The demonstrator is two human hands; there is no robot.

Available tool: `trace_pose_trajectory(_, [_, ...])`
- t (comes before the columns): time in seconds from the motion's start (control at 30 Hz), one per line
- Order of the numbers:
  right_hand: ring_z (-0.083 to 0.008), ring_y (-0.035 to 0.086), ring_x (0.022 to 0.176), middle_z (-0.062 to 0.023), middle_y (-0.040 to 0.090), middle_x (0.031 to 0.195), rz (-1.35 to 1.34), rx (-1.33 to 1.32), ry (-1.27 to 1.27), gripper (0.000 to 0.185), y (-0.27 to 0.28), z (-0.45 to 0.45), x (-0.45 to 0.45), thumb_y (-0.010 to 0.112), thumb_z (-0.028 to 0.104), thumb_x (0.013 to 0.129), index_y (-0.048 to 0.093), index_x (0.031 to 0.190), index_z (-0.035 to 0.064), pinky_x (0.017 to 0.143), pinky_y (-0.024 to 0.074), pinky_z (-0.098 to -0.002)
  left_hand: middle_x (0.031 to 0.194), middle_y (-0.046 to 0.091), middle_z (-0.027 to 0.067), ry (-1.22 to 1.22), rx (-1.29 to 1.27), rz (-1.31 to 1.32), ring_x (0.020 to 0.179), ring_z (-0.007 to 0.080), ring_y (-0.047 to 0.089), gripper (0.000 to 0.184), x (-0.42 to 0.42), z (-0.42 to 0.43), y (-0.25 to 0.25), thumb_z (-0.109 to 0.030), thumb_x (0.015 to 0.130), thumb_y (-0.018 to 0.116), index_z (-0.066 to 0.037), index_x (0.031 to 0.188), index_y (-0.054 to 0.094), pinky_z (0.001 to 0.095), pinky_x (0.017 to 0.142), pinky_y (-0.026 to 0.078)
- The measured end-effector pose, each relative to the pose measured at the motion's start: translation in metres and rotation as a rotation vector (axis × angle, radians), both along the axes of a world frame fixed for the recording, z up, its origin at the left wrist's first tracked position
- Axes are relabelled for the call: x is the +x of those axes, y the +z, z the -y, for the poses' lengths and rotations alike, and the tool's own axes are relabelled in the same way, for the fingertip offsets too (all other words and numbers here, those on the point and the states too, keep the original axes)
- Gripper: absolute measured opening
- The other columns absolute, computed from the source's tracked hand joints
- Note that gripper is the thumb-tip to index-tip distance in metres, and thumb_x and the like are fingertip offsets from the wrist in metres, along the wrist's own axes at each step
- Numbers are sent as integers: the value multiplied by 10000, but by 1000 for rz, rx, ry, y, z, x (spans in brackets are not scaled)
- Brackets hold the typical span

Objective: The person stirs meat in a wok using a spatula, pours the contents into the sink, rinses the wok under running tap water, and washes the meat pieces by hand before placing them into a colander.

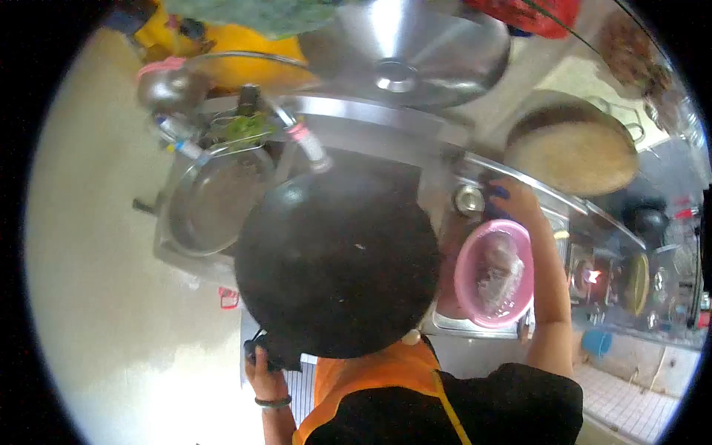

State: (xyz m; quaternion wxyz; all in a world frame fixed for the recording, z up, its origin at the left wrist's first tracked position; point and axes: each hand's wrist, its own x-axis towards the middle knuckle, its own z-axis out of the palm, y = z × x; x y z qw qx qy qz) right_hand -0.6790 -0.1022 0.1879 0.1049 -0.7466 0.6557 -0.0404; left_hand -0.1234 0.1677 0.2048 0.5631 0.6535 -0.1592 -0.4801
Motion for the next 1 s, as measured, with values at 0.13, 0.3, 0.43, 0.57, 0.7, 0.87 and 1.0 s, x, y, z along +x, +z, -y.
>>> trace_pose_trajectory(0.13, [-318,584,1066,-153,614,1154,214,18,239,342,12,40,130,628,215,824,623,1135,73,918,462,-388,991,612,92,78,-11,-82,900,169,582,239,-18,12,14,-145,931,509,5,1116,522,292,784,474])
trace_pose_trajectory(0.3, [-338,561,1097,-181,572,1200,209,228,575,357,-47,83,324,525,231,887,557,1213,88,948,450,-442,944,624,84,75,14,31,833,157,596,278,-20,9,8,-166,930,523,35,1121,527,282,730,487])
trace_pose_trajectory(0.43, [-268,619,871,-135,620,1019,930,73,461,301,-131,169,370,491,241,943,524,1215,118,760,506,-371,988,603,91,216,-13,-122,869,169,587,276,-24,5,3,-127,919,537,32,1142,503,289,743,487])
trace_pose_trajectory(0.57, [-185,604,858,-92,626,1004,966,-156,554,338,-184,249,365,501,145,916,521,1250,98,743,506,-297,982,586,82,196,-35,-169,875,166,577,279,-22,6,11,-121,913,568,20,1136,480,294,783,487])
trace_pose_trajectory(0.7, [-238,597,1024,-121,598,1175,922,-113,218,337,-156,238,369,475,78,912,523,1244,52,872,486,-322,963,578,69,170,18,-157,861,152,570,293,-21,10,12,-150,925,562,24,1143,473,275,769,482])
trace_pose_trajectory(0.87, [-287,590,1083,-128,620,1174,685,-14,541,286,-137,238,354,507,115,924,578,1198,72,915,467,-336,958,580,71,147,-2,-157,865,157,585,319,-19,11,8,-169,936,558,31,1162,454,271,772,492])
trace_pose_trajectory(1.0, [-283,599,1054,-103,627,1159,687,257,468,256,-154,179,344,508,148,943,591,1162,44,933,459,-336,968,580,73,129,-2,-231,867,151,586,335,-13,6,2,-166,934,563,34,1173,442,268,775,491])
